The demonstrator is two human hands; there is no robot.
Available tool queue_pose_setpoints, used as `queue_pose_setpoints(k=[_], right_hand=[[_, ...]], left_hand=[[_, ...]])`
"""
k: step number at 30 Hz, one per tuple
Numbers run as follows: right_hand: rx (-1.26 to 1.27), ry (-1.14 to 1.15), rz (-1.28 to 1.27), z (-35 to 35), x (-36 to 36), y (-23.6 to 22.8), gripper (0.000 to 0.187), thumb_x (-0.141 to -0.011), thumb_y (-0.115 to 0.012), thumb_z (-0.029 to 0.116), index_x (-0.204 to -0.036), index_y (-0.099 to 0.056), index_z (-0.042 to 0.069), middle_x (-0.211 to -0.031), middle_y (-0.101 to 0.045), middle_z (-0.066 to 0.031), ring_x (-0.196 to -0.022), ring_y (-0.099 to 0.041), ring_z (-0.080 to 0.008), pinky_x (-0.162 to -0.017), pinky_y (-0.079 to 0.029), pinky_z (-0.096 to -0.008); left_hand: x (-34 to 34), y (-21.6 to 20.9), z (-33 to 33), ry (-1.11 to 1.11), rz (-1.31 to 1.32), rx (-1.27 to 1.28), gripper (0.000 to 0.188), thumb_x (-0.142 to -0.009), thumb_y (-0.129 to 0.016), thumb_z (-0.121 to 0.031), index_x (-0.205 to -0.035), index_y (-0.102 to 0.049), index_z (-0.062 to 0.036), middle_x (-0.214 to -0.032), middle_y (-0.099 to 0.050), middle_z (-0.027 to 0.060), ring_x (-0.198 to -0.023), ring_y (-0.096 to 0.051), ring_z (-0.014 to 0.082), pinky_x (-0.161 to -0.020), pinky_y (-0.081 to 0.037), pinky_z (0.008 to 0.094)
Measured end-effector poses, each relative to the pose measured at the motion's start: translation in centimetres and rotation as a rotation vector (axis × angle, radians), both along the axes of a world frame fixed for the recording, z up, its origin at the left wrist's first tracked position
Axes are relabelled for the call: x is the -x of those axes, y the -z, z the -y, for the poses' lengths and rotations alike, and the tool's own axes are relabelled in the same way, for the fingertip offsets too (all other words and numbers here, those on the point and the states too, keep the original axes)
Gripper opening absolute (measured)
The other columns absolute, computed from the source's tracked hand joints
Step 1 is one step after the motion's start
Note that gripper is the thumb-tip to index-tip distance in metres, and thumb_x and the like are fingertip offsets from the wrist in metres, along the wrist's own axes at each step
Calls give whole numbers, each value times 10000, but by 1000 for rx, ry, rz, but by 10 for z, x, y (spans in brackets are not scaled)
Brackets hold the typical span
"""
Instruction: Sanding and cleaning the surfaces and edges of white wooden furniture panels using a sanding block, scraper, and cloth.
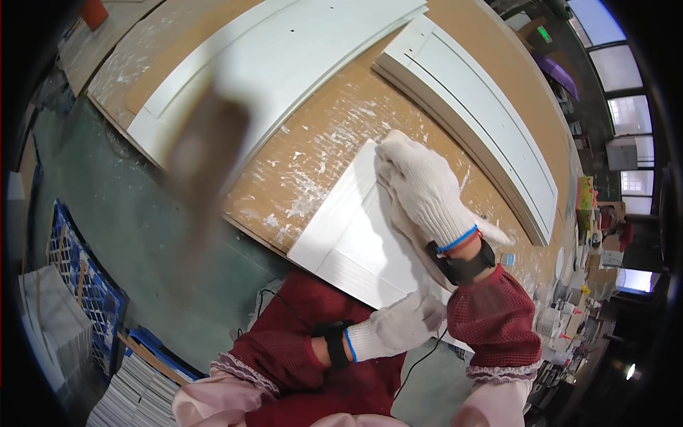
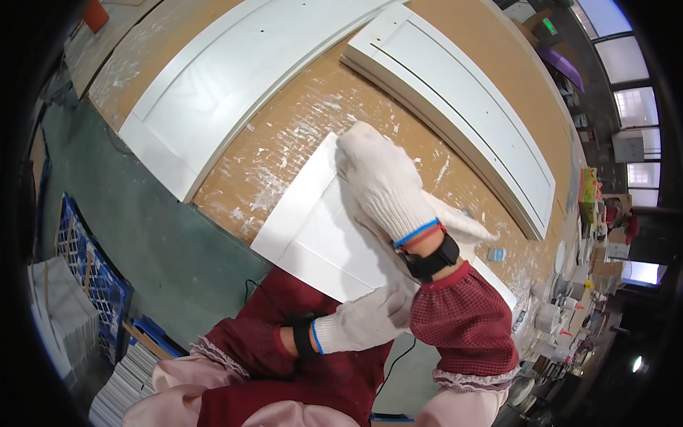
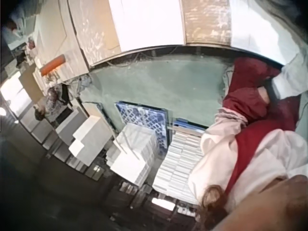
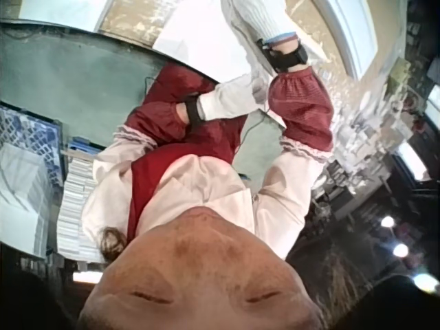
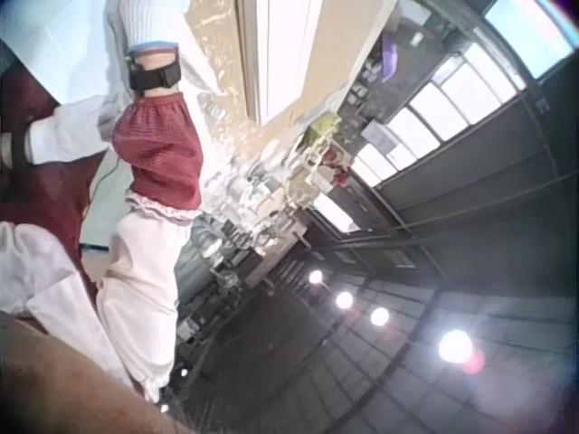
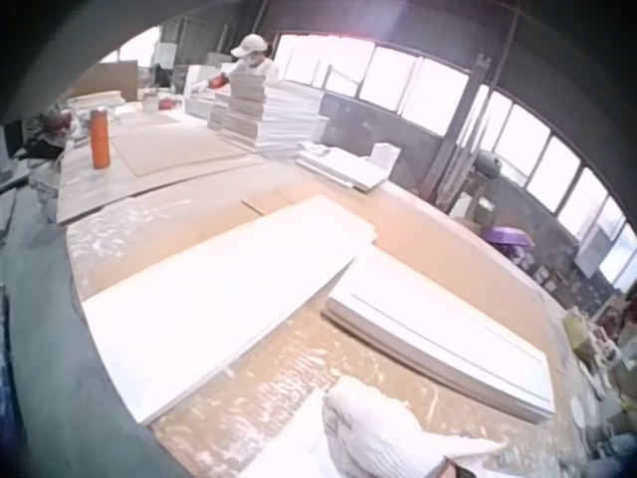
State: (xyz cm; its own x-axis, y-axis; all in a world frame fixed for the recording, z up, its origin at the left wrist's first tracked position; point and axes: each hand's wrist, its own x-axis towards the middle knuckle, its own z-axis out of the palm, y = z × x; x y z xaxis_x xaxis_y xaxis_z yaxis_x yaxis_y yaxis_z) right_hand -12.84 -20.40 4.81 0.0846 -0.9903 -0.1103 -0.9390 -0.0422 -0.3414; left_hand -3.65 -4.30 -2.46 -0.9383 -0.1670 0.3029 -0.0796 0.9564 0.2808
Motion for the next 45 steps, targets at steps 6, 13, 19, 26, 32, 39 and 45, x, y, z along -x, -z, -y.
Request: queue_pose_setpoints(k=[6, 13, 19, 26, 32, 39, 45], right_hand=[[34, -37, -109, 23, -12, 12, 152, -866, -546, 153, -986, -607, 83, -930, -631, -172, -920, -609, -391, -770, -482, -470], [-111, 117, -144, -13, 20, -10, 159, -863, -566, 162, -982, -619, 71, -940, -658, -159, -885, -632, -375, -765, -498, -433], [-5, 270, -76, -33, 50, -30, 157, -909, -533, 130, -990, -633, 40, -873, -670, -163, -821, -675, -310, -726, -531, -395], [819, 73, 208, -14, 102, -71, 348, -833, -575, -57, -1158, -629, 54, -979, -676, -97, -900, -670, -191, -791, -544, -299], [439, 86, -380, -56, 94, -90, 500, -859, -654, 168, -1333, -509, 99, -1193, -619, -195, -1067, -623, -339, -911, -497, -397], [69, 356, 49, -163, 119, -64, 485, -867, -623, 237, -1300, -533, 38, -1143, -632, -185, -1043, -617, -339, -895, -482, -379], [60, 338, 143, -185, 108, -23, 503, -834, -643, 223, -1305, -544, 77, -1160, -608, -169, -1028, -614, -317, -877, -487, -375]], left_hand=[[-5, 6, -11, -180, -171, -1074, 314, -896, -574, -307, -1171, -588, -156, -1086, -556, 100, -1029, -623, 350, -779, -562, 410], [0, -1, 1, -197, -391, -393, 298, -771, -633, -187, -1002, -647, 0, -865, -541, 80, -830, -554, 241, -761, -486, 313], [6, 4, 1, -279, -586, -171, 119, -780, -656, -116, -883, -646, -57, -743, -473, 48, -740, -533, 219, -665, -470, 303], [10, -2, 0, -235, -484, -147, 291, -709, -691, -200, -965, -623, -80, -781, -473, 43, -744, -513, 209, -671, -446, 310], [-2, -10, 2, -194, -371, -42, 497, -645, -719, -269, -1091, -623, -72, -878, -525, 41, -841, -555, 218, -773, -474, 310], [-11, -10, -11, -183, -371, -111, 595, -563, -779, -265, -1109, -634, -80, -948, -541, 46, -886, -566, 229, -831, -491, 363], [-16, -19, -15, -172, -355, -124, 596, -536, -781, -238, -1091, -638, -76, -975, -556, 49, -910, -571, 229, -882, -493, 381]])
